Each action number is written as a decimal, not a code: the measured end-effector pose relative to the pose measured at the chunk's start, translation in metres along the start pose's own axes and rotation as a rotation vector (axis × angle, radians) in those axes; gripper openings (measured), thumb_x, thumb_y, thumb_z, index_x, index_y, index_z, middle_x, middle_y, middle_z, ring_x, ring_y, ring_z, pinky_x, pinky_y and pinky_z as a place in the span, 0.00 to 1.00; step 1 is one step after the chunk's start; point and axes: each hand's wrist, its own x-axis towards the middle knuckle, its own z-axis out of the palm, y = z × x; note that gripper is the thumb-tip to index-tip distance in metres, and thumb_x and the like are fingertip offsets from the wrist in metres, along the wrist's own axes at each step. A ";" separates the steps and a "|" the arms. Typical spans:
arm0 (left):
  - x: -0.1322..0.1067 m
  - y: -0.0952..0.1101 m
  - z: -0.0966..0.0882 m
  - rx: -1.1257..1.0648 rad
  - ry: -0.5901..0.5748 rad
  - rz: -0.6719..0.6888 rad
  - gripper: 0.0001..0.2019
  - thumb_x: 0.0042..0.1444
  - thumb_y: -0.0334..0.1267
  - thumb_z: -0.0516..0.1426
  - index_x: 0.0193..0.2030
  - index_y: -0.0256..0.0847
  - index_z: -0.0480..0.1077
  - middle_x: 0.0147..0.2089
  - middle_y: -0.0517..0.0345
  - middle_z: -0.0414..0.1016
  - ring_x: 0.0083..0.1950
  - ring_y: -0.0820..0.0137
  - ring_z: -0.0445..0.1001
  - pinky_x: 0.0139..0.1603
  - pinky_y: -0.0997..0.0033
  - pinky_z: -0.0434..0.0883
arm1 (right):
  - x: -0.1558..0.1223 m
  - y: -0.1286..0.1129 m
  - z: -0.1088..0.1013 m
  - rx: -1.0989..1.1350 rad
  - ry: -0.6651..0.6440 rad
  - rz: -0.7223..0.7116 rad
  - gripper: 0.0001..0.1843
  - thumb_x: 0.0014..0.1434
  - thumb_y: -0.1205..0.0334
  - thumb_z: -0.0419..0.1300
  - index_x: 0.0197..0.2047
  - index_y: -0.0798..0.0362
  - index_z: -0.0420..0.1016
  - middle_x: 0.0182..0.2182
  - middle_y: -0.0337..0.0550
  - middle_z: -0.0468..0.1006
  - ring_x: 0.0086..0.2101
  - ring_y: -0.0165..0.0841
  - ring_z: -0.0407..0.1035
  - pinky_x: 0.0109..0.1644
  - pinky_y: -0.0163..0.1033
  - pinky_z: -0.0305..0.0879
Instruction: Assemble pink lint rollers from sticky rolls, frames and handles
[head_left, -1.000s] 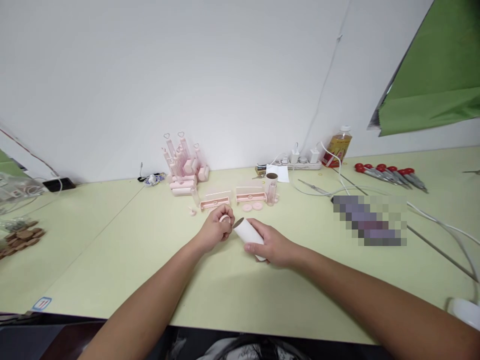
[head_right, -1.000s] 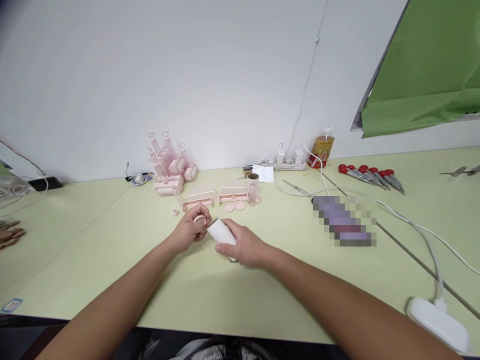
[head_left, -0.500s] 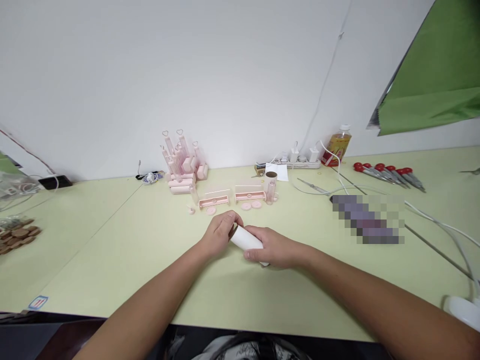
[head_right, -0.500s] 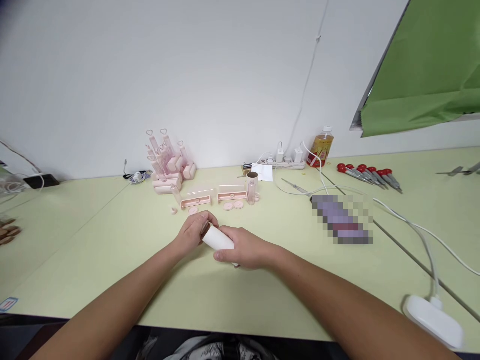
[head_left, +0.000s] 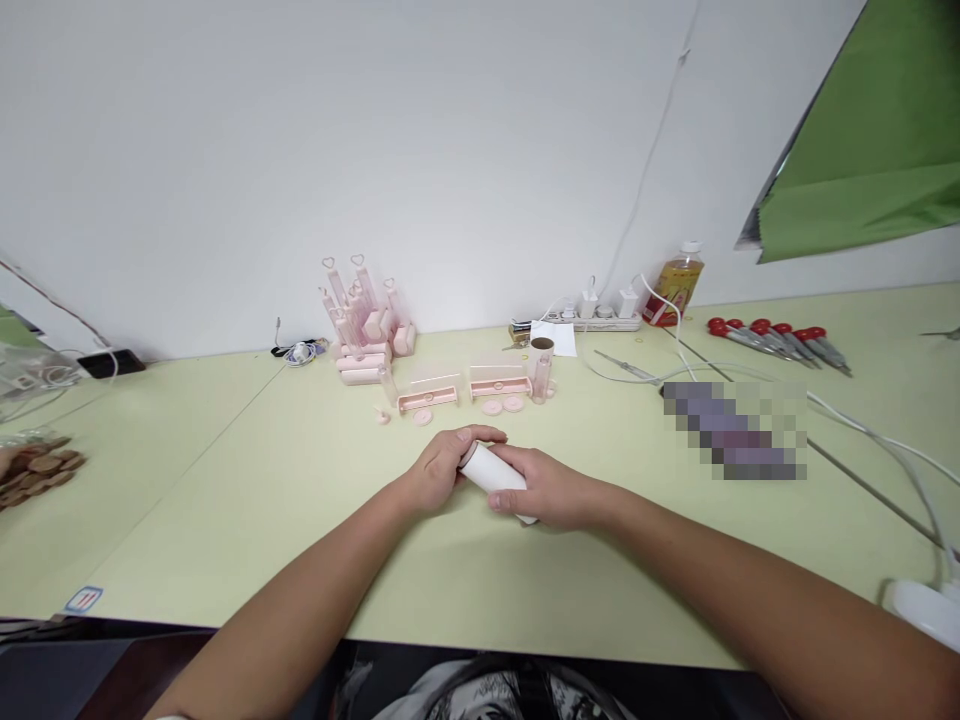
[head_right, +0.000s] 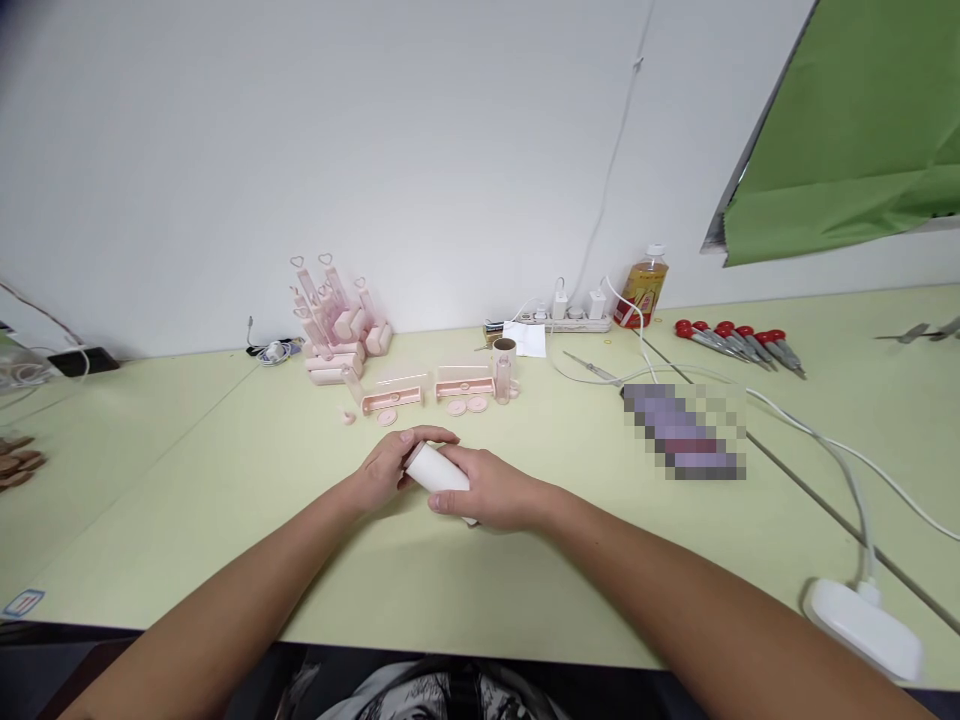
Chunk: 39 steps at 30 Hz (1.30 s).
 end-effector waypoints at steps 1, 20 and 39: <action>0.000 0.001 -0.001 -0.017 -0.011 0.002 0.30 0.63 0.54 0.38 0.55 0.40 0.71 0.29 0.55 0.71 0.24 0.71 0.60 0.25 0.72 0.60 | 0.000 0.001 0.000 0.004 0.000 -0.007 0.24 0.55 0.52 0.63 0.54 0.49 0.69 0.38 0.42 0.73 0.29 0.31 0.67 0.29 0.34 0.64; 0.004 -0.009 -0.005 0.015 0.347 0.223 0.24 0.64 0.50 0.39 0.59 0.43 0.63 0.50 0.47 0.67 0.40 0.67 0.69 0.31 0.71 0.68 | 0.003 0.005 0.006 0.217 0.126 0.025 0.27 0.54 0.46 0.64 0.52 0.51 0.65 0.31 0.37 0.68 0.23 0.28 0.66 0.20 0.31 0.60; 0.002 0.001 -0.009 0.164 0.249 0.422 0.08 0.53 0.33 0.53 0.39 0.40 0.68 0.39 0.55 0.67 0.34 0.72 0.65 0.33 0.71 0.65 | 0.007 0.010 0.005 0.307 0.215 -0.007 0.23 0.55 0.46 0.64 0.45 0.51 0.62 0.32 0.37 0.70 0.22 0.27 0.68 0.21 0.32 0.63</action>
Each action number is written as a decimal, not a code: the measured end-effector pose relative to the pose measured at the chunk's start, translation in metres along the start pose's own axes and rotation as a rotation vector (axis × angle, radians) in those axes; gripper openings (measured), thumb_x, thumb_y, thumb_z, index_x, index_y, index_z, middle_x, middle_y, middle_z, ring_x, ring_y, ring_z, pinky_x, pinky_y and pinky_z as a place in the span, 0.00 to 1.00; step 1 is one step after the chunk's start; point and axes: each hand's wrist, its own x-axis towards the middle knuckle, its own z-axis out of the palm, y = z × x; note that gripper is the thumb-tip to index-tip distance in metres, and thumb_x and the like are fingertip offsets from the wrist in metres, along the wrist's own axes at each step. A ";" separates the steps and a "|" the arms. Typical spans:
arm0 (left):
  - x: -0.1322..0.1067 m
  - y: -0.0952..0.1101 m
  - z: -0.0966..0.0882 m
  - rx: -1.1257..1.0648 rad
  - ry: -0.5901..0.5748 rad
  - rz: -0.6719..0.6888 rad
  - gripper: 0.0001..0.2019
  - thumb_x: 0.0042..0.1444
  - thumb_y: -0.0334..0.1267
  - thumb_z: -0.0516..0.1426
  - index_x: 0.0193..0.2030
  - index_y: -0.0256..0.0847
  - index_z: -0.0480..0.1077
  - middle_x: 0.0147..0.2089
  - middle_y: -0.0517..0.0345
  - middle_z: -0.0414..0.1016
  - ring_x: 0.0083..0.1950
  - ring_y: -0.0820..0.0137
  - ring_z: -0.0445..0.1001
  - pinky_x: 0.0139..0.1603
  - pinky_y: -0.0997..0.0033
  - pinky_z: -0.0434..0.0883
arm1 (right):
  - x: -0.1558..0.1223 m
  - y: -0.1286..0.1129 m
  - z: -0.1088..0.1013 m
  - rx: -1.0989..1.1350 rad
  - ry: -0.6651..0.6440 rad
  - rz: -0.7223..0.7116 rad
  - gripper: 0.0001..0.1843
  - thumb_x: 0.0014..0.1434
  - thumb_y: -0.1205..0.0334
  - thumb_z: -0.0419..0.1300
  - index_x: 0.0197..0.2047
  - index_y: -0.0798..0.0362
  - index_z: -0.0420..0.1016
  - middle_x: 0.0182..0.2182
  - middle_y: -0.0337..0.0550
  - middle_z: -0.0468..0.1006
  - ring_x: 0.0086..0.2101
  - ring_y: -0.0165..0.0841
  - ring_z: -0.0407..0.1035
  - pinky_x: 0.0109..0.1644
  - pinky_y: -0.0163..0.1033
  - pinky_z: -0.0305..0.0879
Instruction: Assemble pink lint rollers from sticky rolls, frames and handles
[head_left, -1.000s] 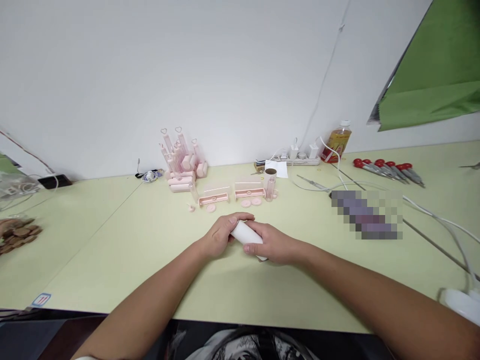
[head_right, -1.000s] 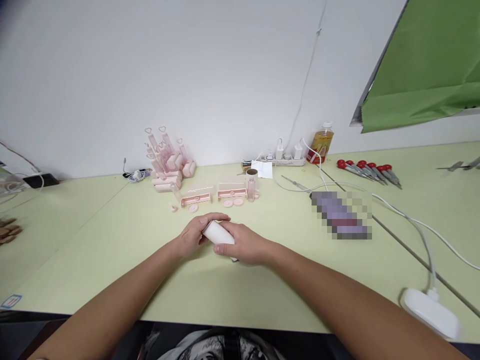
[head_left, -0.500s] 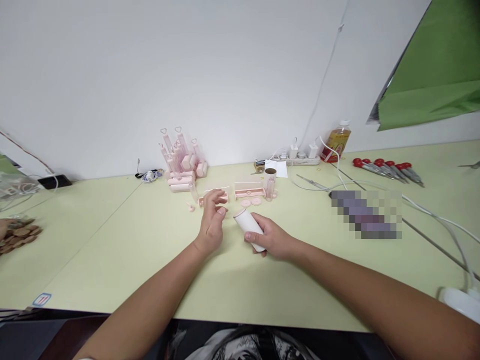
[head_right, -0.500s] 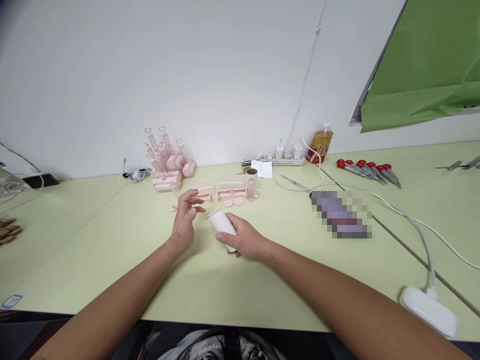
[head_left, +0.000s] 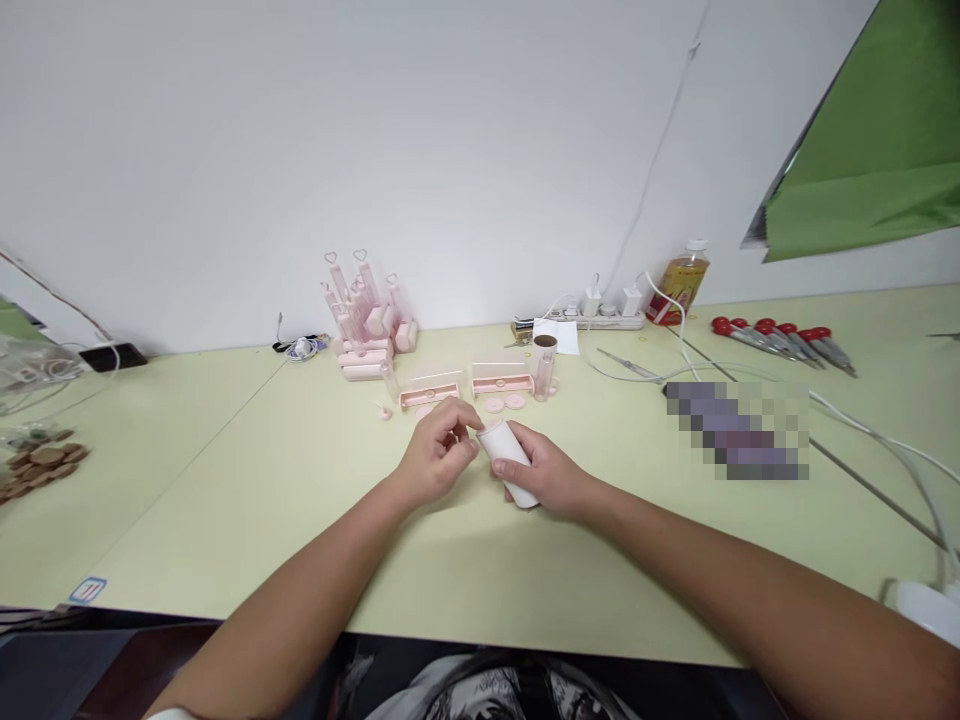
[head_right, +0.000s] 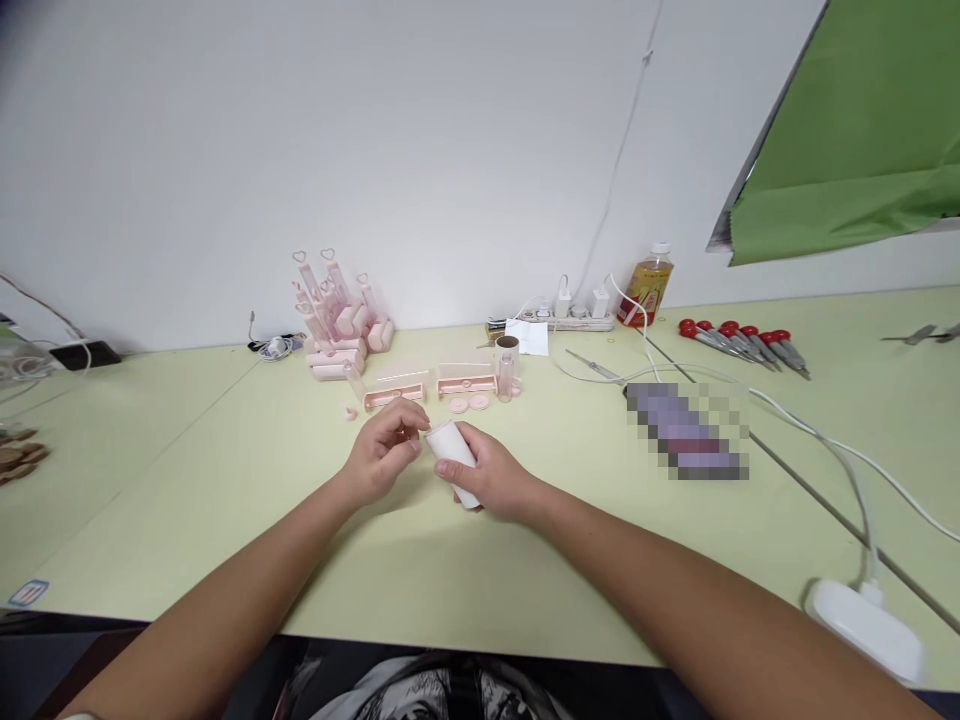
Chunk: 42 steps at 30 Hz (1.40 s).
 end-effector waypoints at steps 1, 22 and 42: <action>0.000 -0.002 0.000 -0.011 0.030 0.017 0.08 0.53 0.32 0.52 0.40 0.40 0.68 0.40 0.55 0.67 0.35 0.72 0.65 0.33 0.71 0.65 | 0.000 0.000 0.000 -0.003 0.006 0.000 0.23 0.55 0.46 0.64 0.46 0.51 0.62 0.33 0.37 0.70 0.22 0.28 0.69 0.21 0.32 0.63; 0.020 -0.048 -0.058 0.671 0.459 -0.357 0.10 0.52 0.32 0.53 0.40 0.40 0.73 0.43 0.53 0.74 0.42 0.64 0.71 0.45 0.64 0.69 | -0.005 -0.007 0.002 0.014 0.077 0.049 0.35 0.60 0.47 0.58 0.66 0.35 0.46 0.39 0.40 0.67 0.28 0.31 0.71 0.24 0.35 0.68; 0.007 -0.015 -0.017 0.850 -0.273 -0.547 0.19 0.58 0.44 0.51 0.54 0.41 0.68 0.53 0.46 0.71 0.48 0.59 0.73 0.38 0.66 0.67 | -0.001 -0.006 0.002 0.038 0.140 -0.017 0.36 0.58 0.47 0.60 0.65 0.37 0.48 0.38 0.38 0.68 0.27 0.31 0.71 0.26 0.38 0.70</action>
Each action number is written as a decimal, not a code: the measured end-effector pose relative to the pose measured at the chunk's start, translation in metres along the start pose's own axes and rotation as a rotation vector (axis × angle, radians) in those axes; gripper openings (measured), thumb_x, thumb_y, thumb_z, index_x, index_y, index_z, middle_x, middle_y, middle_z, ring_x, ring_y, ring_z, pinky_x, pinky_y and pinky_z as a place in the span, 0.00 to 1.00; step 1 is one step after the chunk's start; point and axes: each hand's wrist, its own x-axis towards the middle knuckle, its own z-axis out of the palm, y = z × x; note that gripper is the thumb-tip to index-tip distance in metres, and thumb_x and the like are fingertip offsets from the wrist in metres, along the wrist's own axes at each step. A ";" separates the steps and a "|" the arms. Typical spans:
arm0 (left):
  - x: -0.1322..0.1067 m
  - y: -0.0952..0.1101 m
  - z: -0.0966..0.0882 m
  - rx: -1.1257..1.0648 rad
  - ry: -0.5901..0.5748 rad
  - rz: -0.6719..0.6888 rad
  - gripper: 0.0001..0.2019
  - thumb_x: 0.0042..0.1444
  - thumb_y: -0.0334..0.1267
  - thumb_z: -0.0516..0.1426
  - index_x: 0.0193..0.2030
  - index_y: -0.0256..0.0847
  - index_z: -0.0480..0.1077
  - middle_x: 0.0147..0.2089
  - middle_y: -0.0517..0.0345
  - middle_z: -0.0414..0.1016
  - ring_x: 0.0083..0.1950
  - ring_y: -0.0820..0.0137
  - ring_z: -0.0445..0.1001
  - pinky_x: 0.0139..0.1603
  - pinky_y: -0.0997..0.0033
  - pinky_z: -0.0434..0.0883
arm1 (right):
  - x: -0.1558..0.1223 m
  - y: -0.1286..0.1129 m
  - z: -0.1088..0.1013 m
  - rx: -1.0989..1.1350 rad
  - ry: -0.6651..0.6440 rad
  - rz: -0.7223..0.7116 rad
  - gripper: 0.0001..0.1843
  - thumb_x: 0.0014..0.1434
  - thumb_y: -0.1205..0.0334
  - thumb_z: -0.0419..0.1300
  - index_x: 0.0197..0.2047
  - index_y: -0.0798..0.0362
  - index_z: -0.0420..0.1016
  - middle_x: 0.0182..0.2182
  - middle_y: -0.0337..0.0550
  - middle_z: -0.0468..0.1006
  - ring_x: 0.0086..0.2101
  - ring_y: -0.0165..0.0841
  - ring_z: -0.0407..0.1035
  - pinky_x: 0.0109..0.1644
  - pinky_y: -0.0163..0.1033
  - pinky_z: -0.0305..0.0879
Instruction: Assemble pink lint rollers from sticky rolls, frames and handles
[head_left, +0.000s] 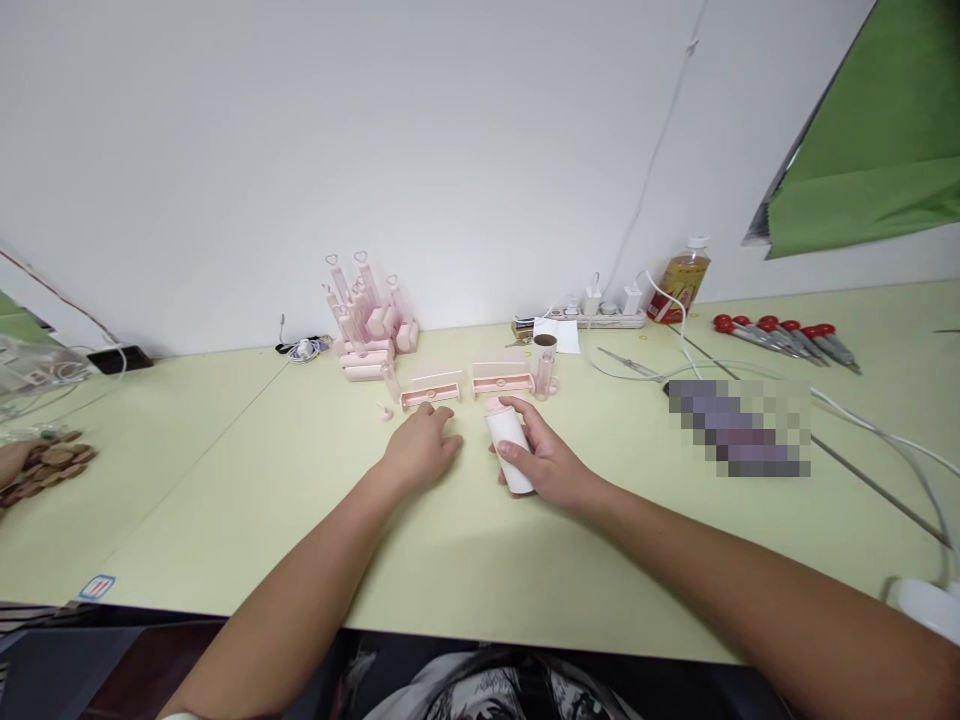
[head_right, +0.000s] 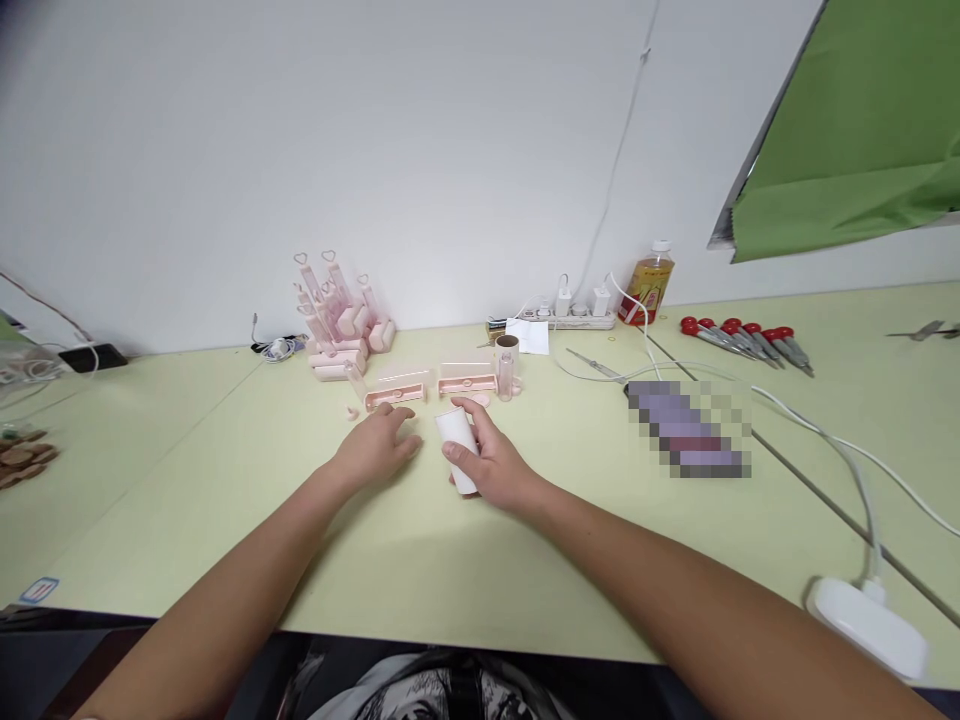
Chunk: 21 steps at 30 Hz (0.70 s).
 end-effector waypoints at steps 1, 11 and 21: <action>-0.002 0.001 -0.001 0.015 -0.024 -0.032 0.19 0.59 0.45 0.51 0.53 0.40 0.68 0.52 0.45 0.71 0.47 0.58 0.73 0.37 0.66 0.66 | 0.000 -0.001 0.000 -0.001 0.009 0.000 0.35 0.58 0.47 0.60 0.64 0.38 0.48 0.37 0.37 0.68 0.27 0.31 0.71 0.27 0.38 0.70; -0.009 0.005 -0.004 -0.080 -0.142 -0.018 0.07 0.56 0.41 0.54 0.31 0.41 0.66 0.35 0.49 0.75 0.32 0.63 0.72 0.28 0.69 0.59 | 0.007 -0.001 -0.004 -0.141 0.313 -0.031 0.19 0.56 0.47 0.60 0.44 0.47 0.62 0.24 0.32 0.69 0.24 0.30 0.64 0.28 0.34 0.60; -0.002 -0.002 0.004 -0.200 -0.051 -0.003 0.06 0.54 0.41 0.53 0.30 0.43 0.62 0.31 0.55 0.74 0.29 0.65 0.68 0.26 0.70 0.56 | 0.009 -0.002 -0.003 0.041 0.330 -0.093 0.25 0.49 0.47 0.67 0.28 0.49 0.54 0.18 0.29 0.66 0.18 0.28 0.65 0.23 0.36 0.66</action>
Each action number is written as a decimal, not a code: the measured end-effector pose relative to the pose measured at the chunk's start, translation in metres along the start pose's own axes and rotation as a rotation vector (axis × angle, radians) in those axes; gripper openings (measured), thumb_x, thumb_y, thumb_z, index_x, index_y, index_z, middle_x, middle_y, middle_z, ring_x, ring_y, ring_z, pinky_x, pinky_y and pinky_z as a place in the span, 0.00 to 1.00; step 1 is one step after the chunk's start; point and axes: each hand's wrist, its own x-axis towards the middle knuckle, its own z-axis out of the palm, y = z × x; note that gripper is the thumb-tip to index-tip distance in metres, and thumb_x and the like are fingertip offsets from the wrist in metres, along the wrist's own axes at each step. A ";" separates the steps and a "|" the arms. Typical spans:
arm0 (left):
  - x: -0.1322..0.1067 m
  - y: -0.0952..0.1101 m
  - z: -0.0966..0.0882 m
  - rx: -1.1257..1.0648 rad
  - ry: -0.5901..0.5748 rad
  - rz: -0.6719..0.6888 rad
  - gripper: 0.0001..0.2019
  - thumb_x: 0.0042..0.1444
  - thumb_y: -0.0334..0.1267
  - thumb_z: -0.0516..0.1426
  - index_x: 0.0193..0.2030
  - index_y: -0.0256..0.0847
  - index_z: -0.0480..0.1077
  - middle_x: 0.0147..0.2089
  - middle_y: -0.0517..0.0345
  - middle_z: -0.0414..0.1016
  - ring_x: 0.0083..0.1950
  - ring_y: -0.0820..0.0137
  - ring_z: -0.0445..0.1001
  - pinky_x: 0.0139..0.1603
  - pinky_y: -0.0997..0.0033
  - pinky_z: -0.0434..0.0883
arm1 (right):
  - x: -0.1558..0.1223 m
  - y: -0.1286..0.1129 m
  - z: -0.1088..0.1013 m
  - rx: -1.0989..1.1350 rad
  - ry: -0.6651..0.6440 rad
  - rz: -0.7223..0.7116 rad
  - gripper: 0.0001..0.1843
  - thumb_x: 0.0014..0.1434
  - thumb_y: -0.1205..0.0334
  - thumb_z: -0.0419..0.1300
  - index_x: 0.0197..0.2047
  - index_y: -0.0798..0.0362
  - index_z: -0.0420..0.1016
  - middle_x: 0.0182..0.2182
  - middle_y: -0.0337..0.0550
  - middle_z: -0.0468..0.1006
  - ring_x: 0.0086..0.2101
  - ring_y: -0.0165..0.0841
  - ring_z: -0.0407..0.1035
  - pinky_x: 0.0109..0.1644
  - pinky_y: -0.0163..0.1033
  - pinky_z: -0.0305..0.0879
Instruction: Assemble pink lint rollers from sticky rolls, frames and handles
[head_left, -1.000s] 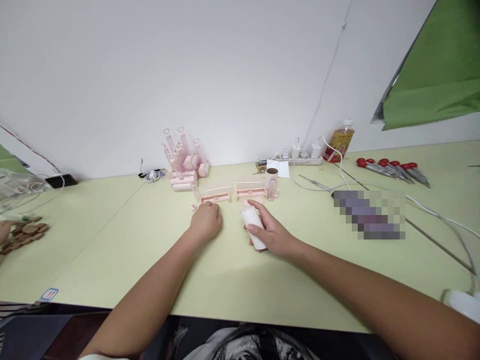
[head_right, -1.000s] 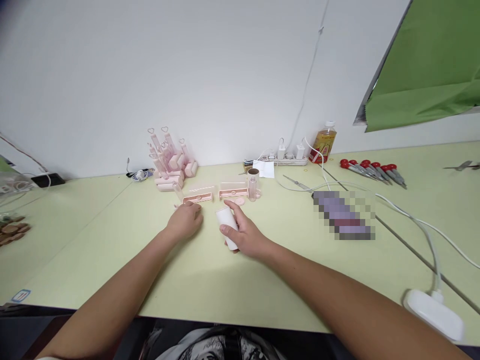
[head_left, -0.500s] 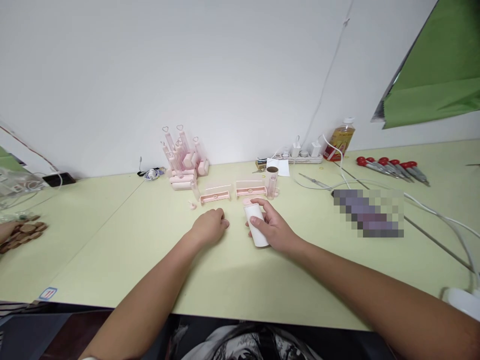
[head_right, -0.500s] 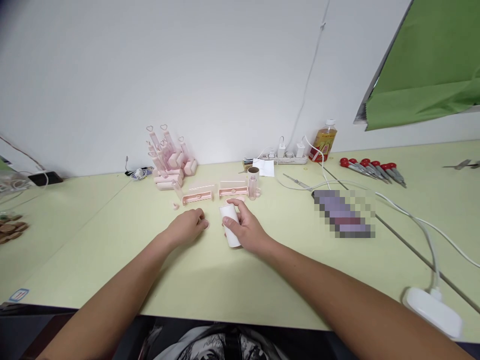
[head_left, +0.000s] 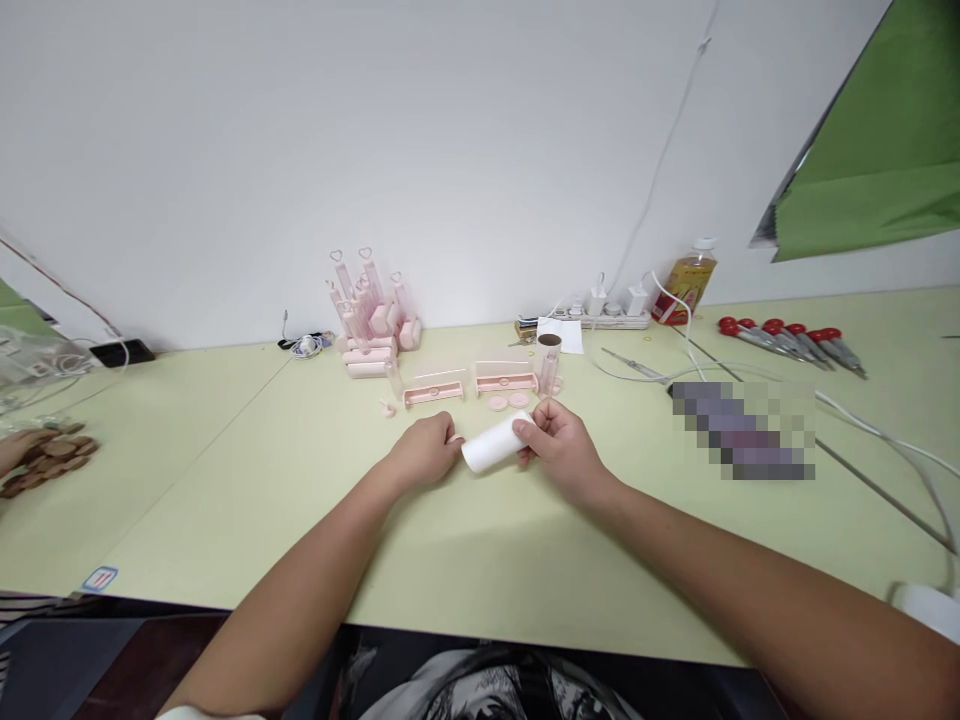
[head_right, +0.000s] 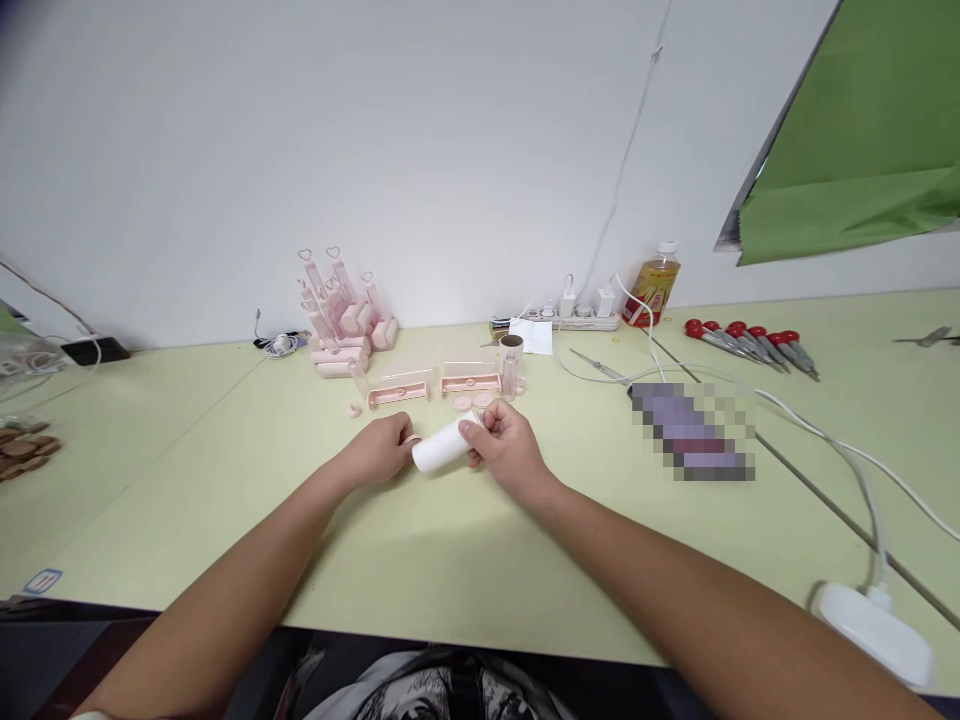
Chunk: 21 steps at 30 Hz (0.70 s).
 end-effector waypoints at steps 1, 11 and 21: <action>0.003 -0.002 0.001 -0.037 0.029 0.002 0.06 0.53 0.39 0.53 0.28 0.42 0.61 0.29 0.56 0.73 0.29 0.66 0.68 0.26 0.71 0.56 | 0.000 -0.001 0.000 0.021 0.011 -0.007 0.26 0.48 0.46 0.68 0.27 0.50 0.54 0.19 0.30 0.66 0.19 0.29 0.67 0.24 0.37 0.69; 0.015 0.000 0.000 -1.079 0.114 0.001 0.11 0.42 0.33 0.55 0.25 0.42 0.53 0.26 0.64 0.70 0.16 0.80 0.60 0.13 0.78 0.53 | 0.006 0.004 -0.004 0.226 0.046 0.100 0.26 0.46 0.49 0.71 0.24 0.52 0.57 0.24 0.34 0.70 0.29 0.36 0.77 0.36 0.45 0.78; 0.005 0.011 0.004 -0.894 0.244 0.021 0.25 0.64 0.57 0.37 0.27 0.42 0.60 0.09 0.67 0.57 0.11 0.76 0.54 0.14 0.77 0.54 | 0.002 0.004 -0.002 0.241 -0.042 0.095 0.27 0.44 0.48 0.72 0.23 0.53 0.57 0.25 0.33 0.66 0.30 0.33 0.74 0.43 0.49 0.78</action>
